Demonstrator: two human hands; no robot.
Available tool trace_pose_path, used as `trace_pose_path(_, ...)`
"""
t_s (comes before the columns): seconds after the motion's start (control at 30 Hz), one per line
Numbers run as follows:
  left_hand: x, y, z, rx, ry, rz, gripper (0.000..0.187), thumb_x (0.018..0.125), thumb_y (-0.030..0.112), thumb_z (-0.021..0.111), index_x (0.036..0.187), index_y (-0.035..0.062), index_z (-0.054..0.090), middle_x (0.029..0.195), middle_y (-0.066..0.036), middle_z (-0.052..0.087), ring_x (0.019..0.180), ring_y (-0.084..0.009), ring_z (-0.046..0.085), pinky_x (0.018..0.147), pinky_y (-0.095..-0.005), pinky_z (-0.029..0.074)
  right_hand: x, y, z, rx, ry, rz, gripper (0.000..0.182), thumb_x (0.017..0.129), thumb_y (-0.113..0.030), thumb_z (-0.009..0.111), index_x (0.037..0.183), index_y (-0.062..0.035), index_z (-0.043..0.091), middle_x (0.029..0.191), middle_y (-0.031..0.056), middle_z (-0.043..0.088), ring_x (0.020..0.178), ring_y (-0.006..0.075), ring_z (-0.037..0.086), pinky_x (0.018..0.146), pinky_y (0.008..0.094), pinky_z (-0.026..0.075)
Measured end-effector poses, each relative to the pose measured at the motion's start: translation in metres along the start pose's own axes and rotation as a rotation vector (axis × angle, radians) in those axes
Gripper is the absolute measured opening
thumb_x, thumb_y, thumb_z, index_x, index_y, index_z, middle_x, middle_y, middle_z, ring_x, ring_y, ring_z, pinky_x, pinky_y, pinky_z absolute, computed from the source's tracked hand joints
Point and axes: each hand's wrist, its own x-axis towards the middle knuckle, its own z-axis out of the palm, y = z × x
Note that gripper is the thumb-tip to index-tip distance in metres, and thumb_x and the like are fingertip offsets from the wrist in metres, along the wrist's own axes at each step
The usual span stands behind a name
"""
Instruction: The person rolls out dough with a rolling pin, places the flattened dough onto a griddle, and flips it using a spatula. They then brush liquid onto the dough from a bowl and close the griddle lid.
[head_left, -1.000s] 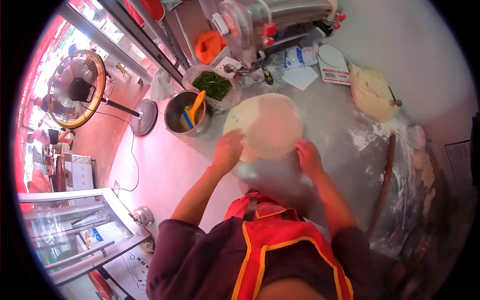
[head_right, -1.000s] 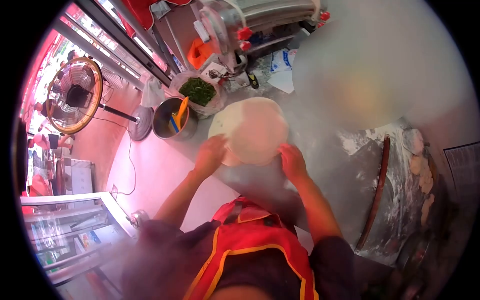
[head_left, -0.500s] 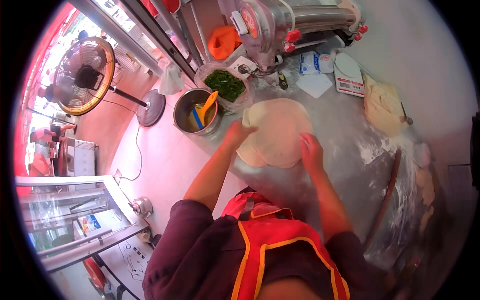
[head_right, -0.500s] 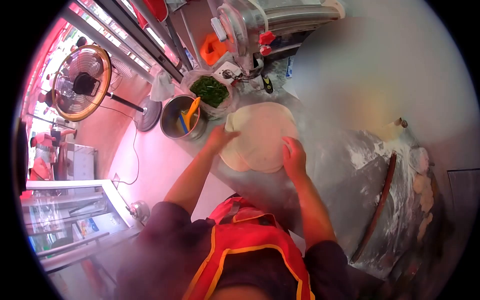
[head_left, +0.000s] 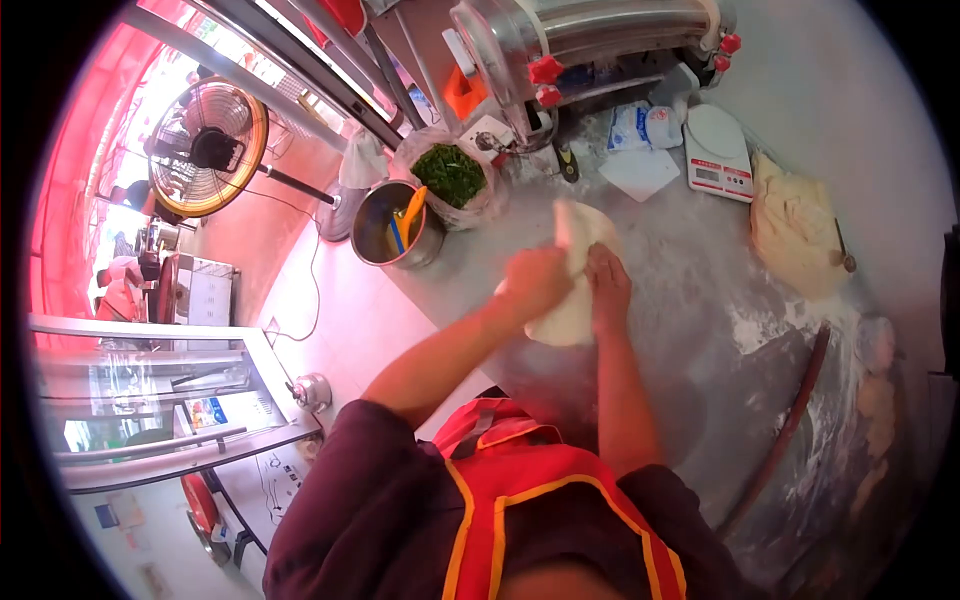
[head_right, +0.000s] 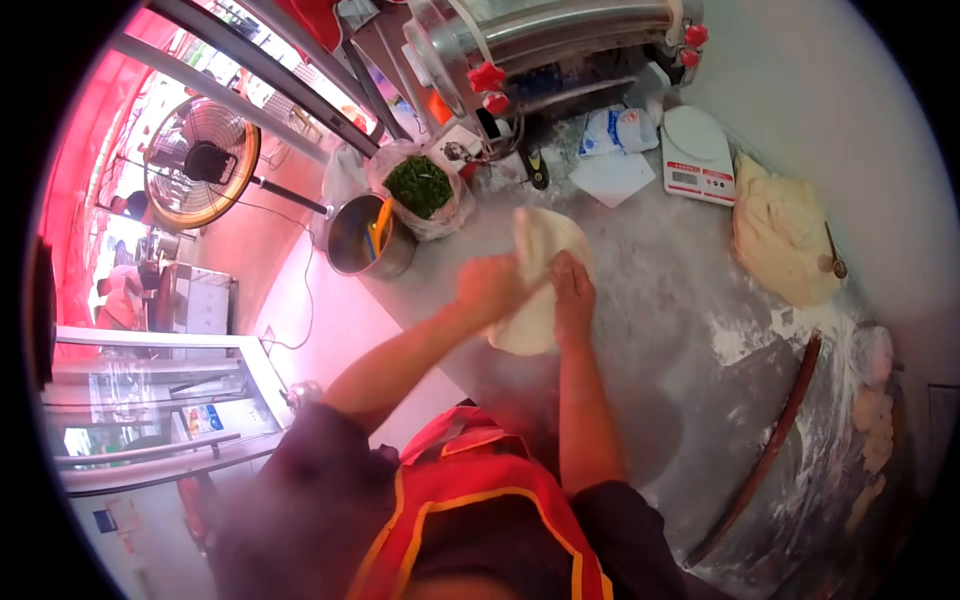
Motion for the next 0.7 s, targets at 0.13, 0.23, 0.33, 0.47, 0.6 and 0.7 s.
trace_pose_path(0.13, -0.068, 0.083, 0.036, 0.26, -0.085, 0.505, 0.027, 0.079, 0.019, 0.061, 0.099, 0.001, 0.063, 0.093, -0.016, 0.065, 0.082, -0.0301, 0.066, 0.065, -0.0444, 0.052, -0.03, -0.01, -0.009, 0.064, 0.018, 0.143, 0.022, 0.091, -0.014, 0.054, 0.107, -0.0007, 0.058, 0.101, 0.0118, 0.062, 0.094, 0.0224, 0.058, 0.082, 0.0328, 0.046)
trace_pose_path(0.23, -0.102, 0.098, 0.06, 0.16, -0.146, 0.635, 0.03, 0.082, 0.019, 0.06, 0.105, 0.0003, 0.062, 0.097, -0.019, 0.064, 0.092, -0.0299, 0.065, 0.074, -0.0436, 0.053, -0.043, -0.024, -0.015, 0.076, 0.015, 0.205, 0.02, 0.089, -0.012, 0.052, 0.105, -0.0011, 0.056, 0.098, 0.0111, 0.059, 0.091, 0.0219, 0.055, 0.078, 0.0328, 0.045)
trace_pose_path(0.33, -0.12, 0.069, 0.042, -0.245, -0.262, 0.628, 0.034, 0.088, 0.028, 0.061, 0.108, 0.0003, 0.062, 0.103, -0.021, 0.065, 0.097, -0.0291, 0.065, 0.081, -0.0424, 0.051, -0.044, -0.032, -0.02, 0.034, 0.018, 0.213, 0.017, 0.088, -0.01, 0.051, 0.103, -0.0016, 0.054, 0.095, 0.0104, 0.057, 0.087, 0.0214, 0.053, 0.075, 0.0327, 0.043)
trace_pose_path(0.47, -0.108, -0.016, 0.005, -0.851, -0.345, 0.303, 0.036, 0.091, 0.032, 0.06, 0.109, 0.0014, 0.062, 0.103, -0.017, 0.065, 0.092, -0.0216, 0.064, 0.08, -0.0363, 0.052, -0.04, -0.05, -0.021, -0.042, 0.001, 0.184, 0.015, 0.086, -0.007, 0.049, 0.1, -0.0022, 0.051, 0.091, 0.0095, 0.053, 0.083, 0.0207, 0.049, 0.07, 0.0327, 0.041)
trace_pose_path(0.6, -0.102, -0.179, 0.027, -0.809, 0.668, -0.476, 0.036, 0.094, 0.033, 0.058, 0.101, -0.0027, 0.057, 0.091, -0.016, 0.065, 0.079, -0.0217, 0.063, 0.071, -0.0344, 0.051, -0.039, -0.098, -0.009, -0.149, -0.038, 0.133, 0.013, 0.084, -0.004, 0.047, 0.096, -0.0027, 0.048, 0.087, 0.0086, 0.049, 0.078, 0.02, 0.045, 0.065, 0.0326, 0.039)
trace_pose_path(0.7, -0.083, -0.272, 0.019, -1.042, 0.771, -0.678, 0.043, 0.093, 0.038, 0.061, 0.096, -0.0045, 0.055, 0.084, -0.014, 0.061, 0.065, -0.0185, 0.06, 0.055, -0.0329, 0.052, -0.051, -0.163, 0.023, -0.23, -0.067, 0.087, 0.012, 0.083, -0.002, 0.045, 0.094, -0.0032, 0.045, 0.084, 0.008, 0.047, 0.074, 0.0195, 0.042, 0.062, 0.0325, 0.038)
